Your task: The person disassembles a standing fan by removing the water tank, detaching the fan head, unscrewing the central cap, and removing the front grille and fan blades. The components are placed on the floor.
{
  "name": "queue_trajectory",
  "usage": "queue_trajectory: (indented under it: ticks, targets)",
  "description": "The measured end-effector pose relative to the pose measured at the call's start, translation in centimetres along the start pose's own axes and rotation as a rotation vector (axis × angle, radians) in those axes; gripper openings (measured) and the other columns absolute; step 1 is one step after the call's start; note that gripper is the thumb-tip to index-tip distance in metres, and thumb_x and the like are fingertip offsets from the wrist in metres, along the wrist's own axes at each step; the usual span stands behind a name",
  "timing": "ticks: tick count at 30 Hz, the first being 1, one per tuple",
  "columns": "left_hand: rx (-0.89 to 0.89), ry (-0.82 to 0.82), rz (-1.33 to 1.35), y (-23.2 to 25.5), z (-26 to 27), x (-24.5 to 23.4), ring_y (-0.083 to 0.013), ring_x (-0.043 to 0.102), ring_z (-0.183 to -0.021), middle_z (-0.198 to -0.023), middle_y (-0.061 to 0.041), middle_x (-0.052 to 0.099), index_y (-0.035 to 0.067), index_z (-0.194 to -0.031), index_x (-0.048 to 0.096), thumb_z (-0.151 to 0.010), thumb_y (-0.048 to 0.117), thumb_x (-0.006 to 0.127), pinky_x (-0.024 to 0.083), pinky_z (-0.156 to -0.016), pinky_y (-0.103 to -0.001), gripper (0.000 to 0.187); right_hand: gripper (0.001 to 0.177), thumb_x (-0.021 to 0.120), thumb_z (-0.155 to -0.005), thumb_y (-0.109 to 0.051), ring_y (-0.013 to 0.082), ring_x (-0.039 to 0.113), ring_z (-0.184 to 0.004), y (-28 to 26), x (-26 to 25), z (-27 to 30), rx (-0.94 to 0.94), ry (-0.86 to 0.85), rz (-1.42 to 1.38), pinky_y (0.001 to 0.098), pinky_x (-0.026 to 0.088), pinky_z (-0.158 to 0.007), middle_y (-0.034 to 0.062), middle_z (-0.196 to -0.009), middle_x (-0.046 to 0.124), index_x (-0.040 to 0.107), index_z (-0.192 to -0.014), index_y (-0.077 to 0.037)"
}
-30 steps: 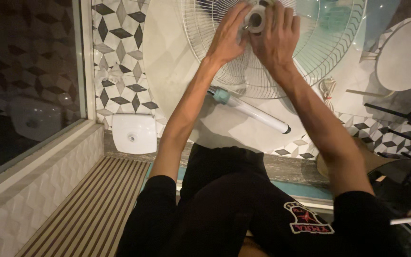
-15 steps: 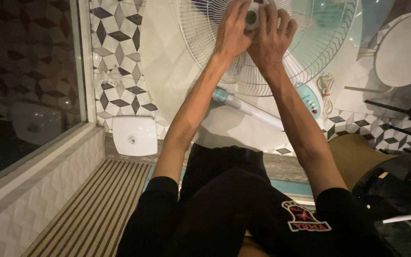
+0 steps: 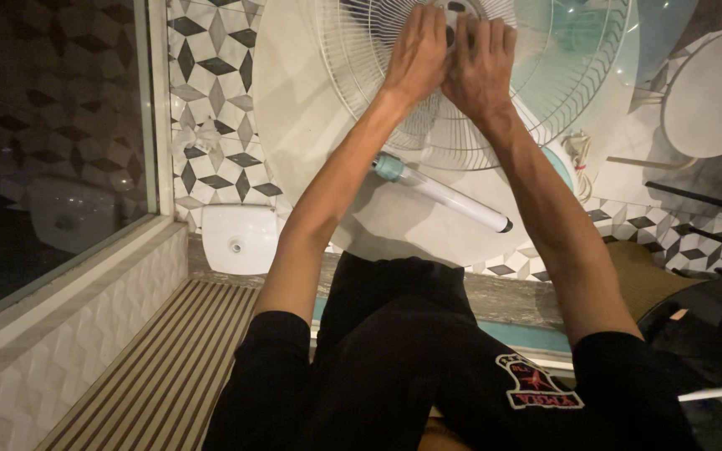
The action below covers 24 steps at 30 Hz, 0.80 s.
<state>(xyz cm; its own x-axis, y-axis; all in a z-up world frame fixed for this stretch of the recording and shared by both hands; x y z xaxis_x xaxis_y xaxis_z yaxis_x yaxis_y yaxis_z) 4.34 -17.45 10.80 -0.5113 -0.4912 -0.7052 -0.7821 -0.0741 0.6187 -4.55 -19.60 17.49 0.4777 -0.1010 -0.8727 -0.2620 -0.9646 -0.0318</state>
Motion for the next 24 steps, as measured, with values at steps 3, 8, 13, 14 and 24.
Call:
queue_trajectory:
  ticks: [3,8,13,14,24]
  targets:
    - [-0.016,0.033,-0.008,0.2,0.1,0.0,-0.044,0.054,-0.112,-0.117,-0.027,0.056,-0.014,-0.118,0.054,-0.076,0.012,0.08,0.048,-0.099,-0.048,0.056,0.055,0.075,-0.082,-0.015,0.0362,0.052,-0.099,0.1,-0.1,0.1,-0.05,0.004,0.009,0.0489,0.041,-0.086,0.02,-0.114,0.054,0.058,-0.128,0.01]
    - [-0.012,0.071,0.032,-0.3,0.1,-0.7,-0.0425,0.055,-0.114,-0.118,-0.025,0.057,-0.011,-0.118,0.054,-0.079,0.01,0.082,0.05,-0.099,-0.047,0.053,0.059,0.075,-0.078,-0.016,0.0357,0.052,-0.099,0.5,0.3,-0.1,-0.066,0.016,-0.003,0.0497,0.044,-0.088,0.0199,-0.116,0.054,0.059,-0.13,0.009]
    - [-0.061,0.035,0.085,-0.4,0.7,-0.6,-0.0415,0.057,-0.115,-0.119,-0.025,0.058,-0.01,-0.121,0.054,-0.078,0.016,0.087,0.051,-0.098,-0.046,0.06,0.057,0.079,-0.078,-0.019,0.0338,0.054,-0.098,0.1,-0.7,0.3,-0.053,0.093,-0.018,0.0487,0.043,-0.086,0.0159,-0.118,0.058,0.062,-0.128,0.004]
    - [-0.055,0.035,0.082,-0.2,0.8,-0.6,-0.0417,0.057,-0.116,-0.122,-0.026,0.057,-0.01,-0.122,0.053,-0.076,0.013,0.086,0.051,-0.099,-0.046,0.061,0.059,0.081,-0.078,-0.021,0.0337,0.055,-0.098,0.2,-1.1,0.7,-0.047,0.099,-0.025,0.0488,0.043,-0.085,0.0153,-0.118,0.059,0.063,-0.128,0.003]
    - [-0.051,0.072,0.083,-0.2,1.2,-1.3,-0.0431,0.058,-0.122,-0.131,-0.023,0.057,-0.003,-0.136,0.051,-0.074,0.008,0.083,0.053,-0.102,-0.045,0.071,0.067,0.077,-0.078,-0.013,0.0353,0.055,-0.107,-0.8,-1.6,1.0,0.103,0.033,0.027,0.0474,0.044,-0.09,0.0166,-0.126,0.057,0.055,-0.141,0.002]
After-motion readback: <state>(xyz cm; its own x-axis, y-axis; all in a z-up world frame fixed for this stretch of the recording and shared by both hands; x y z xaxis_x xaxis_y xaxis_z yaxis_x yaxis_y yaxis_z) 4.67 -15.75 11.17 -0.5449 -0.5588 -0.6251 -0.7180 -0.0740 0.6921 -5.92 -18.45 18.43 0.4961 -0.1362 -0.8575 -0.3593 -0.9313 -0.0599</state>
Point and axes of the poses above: each hand's wrist, its own z-axis away from the middle knuckle, its own x-axis out of the palm, y = z × x, the point moved 9 cm from there along -z, towards the middle knuckle
